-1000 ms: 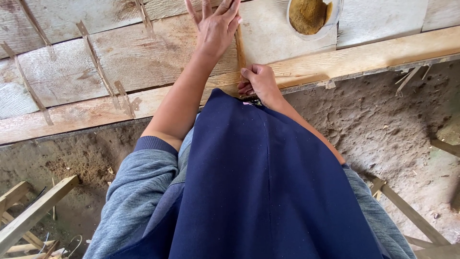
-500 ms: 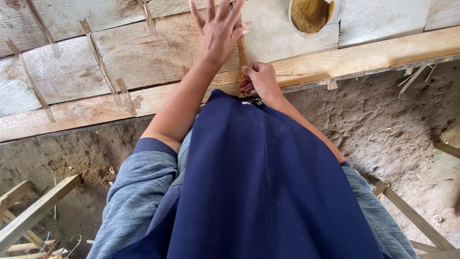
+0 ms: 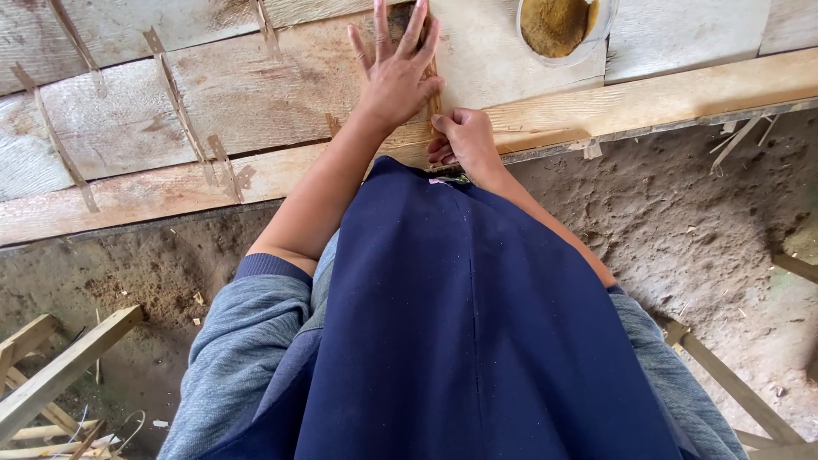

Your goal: The person applies a brown paste from a plastic container onto a wooden surface using their fingers. They spread the paste into the gaps between wooden planks and smooth it with their hands. A coiled wooden strip is also handled and placed on the surface.

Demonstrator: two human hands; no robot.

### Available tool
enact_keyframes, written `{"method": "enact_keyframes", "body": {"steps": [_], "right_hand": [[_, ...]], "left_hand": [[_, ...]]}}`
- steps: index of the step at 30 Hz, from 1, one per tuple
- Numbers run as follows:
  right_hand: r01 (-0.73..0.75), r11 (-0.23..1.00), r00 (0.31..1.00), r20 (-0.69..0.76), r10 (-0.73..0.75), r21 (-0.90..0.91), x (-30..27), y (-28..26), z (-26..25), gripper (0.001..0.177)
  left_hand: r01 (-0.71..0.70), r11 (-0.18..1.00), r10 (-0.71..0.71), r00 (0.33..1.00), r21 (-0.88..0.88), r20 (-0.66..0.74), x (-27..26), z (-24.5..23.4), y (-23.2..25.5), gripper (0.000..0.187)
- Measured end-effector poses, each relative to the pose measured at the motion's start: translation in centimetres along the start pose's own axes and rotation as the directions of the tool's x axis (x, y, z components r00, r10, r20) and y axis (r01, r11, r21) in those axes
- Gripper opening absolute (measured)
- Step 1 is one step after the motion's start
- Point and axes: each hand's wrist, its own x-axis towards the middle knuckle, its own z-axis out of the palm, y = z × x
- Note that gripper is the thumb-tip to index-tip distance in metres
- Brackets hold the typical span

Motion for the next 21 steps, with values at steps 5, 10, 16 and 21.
{"method": "enact_keyframes", "body": {"steps": [5, 10, 16, 21], "right_hand": [[-0.033, 0.999, 0.999, -0.034, 0.033, 0.002, -0.2, -0.5, 0.3, 0.028], [-0.028, 1.0, 0.999, -0.047, 0.028, 0.001, 0.3, 0.0, 0.4, 0.028], [-0.036, 0.999, 0.999, -0.024, 0.035, -0.01, -0.1, -0.1, 0.2, 0.032], [-0.062, 0.994, 0.998, -0.037, 0.059, -0.085, 0.1, -0.1, -0.3, 0.034]], "left_hand": [[0.031, 0.952, 0.136, 0.848, 0.305, -0.512, 0.8, 6.1, -1.3, 0.087], [-0.184, 0.983, 0.144, 0.853, -0.03, -0.502, -1.1, 5.8, -1.1, 0.041], [-0.134, 0.99, 0.138, 0.929, 0.033, -0.345, -1.0, 6.2, -1.3, 0.052], [-0.094, 0.996, 0.093, 0.982, 0.003, -0.165, -1.6, 3.5, -0.2, 0.064]]}}
